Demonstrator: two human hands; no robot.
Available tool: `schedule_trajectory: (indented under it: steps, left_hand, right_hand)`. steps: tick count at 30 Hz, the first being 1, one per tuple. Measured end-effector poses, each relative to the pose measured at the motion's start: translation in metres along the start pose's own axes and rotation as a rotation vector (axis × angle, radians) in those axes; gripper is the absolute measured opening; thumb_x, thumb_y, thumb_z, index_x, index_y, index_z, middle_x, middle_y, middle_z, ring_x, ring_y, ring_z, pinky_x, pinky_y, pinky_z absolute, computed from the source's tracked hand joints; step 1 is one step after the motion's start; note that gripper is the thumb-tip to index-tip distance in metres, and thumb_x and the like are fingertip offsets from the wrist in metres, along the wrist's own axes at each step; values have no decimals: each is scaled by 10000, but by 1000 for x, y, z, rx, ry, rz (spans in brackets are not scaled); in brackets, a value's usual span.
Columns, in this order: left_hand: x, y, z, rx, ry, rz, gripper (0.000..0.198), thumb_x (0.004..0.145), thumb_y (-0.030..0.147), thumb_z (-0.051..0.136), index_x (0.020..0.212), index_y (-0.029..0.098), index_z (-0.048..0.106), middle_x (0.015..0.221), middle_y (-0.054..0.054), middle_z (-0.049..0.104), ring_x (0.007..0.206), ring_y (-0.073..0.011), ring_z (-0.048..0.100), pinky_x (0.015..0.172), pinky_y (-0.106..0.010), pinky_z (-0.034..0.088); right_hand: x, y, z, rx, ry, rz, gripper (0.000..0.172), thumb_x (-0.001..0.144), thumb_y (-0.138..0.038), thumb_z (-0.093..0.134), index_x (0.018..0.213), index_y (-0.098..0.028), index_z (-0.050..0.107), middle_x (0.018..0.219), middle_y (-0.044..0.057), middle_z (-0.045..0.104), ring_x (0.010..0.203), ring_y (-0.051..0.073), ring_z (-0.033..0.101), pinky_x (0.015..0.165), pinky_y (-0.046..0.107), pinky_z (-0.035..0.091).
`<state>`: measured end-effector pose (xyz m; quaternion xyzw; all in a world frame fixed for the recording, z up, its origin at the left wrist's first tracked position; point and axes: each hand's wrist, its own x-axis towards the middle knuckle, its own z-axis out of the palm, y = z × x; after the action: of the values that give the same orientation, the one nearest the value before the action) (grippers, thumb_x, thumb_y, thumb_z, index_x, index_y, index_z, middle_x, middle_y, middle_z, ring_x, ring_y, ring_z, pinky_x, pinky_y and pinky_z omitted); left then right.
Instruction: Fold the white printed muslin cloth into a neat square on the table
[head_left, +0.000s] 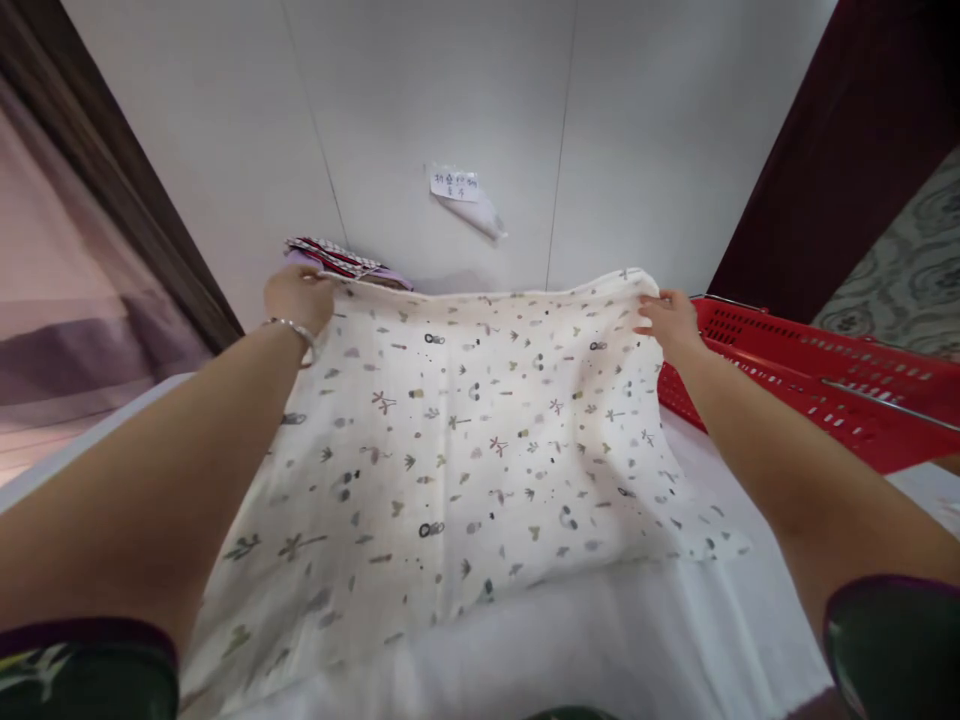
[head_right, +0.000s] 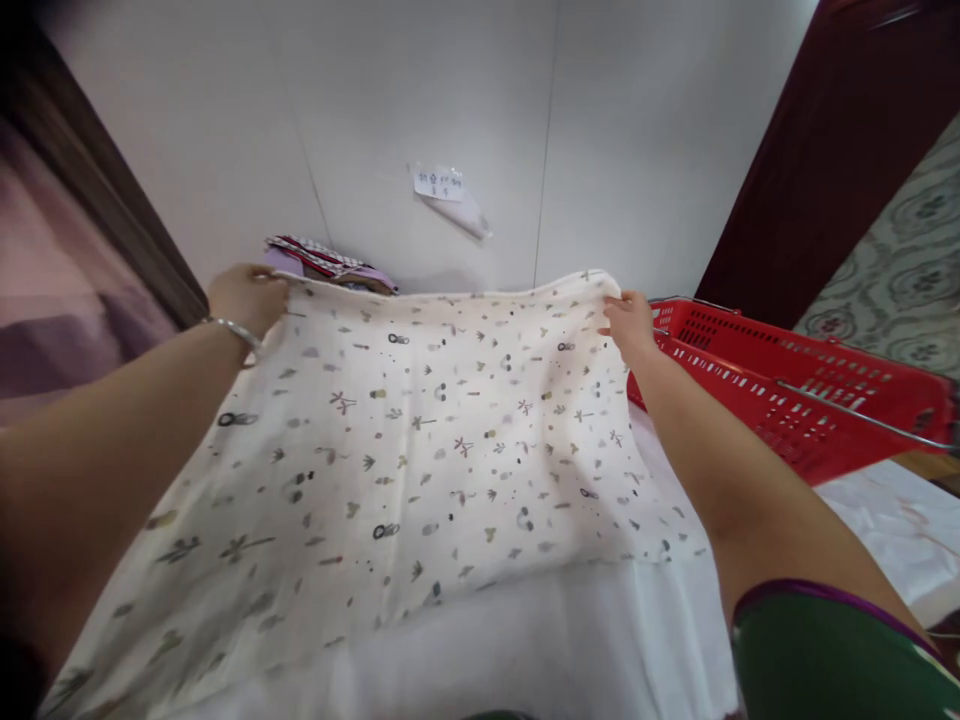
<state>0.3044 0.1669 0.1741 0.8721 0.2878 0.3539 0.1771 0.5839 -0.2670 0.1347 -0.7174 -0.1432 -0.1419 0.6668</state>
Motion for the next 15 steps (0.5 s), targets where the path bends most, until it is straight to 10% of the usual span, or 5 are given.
schedule_trajectory:
  steps: [8,15]
  left_hand:
    - [-91,-37,49,252,-166,-61,576,880,447,360,1372,160,274,1125,-81,578,958,-246,574,836,-381,430]
    - [-21,-54,97,256,-198,-91,677,826,383,496,1373,64,258,1215,-122,542,1044,-248,532,894,-342,403]
  right_hand:
    - [-61,79,-20,-80,-193,44,376,743,-249,555,1088,-233,405,1140,47,573,993,171,577,607,240,557]
    - [-5,119,27,-110,-179,137,539,724,-255,561,1226,-267,366,1293,66,492,1092,198,531,684,291,555]
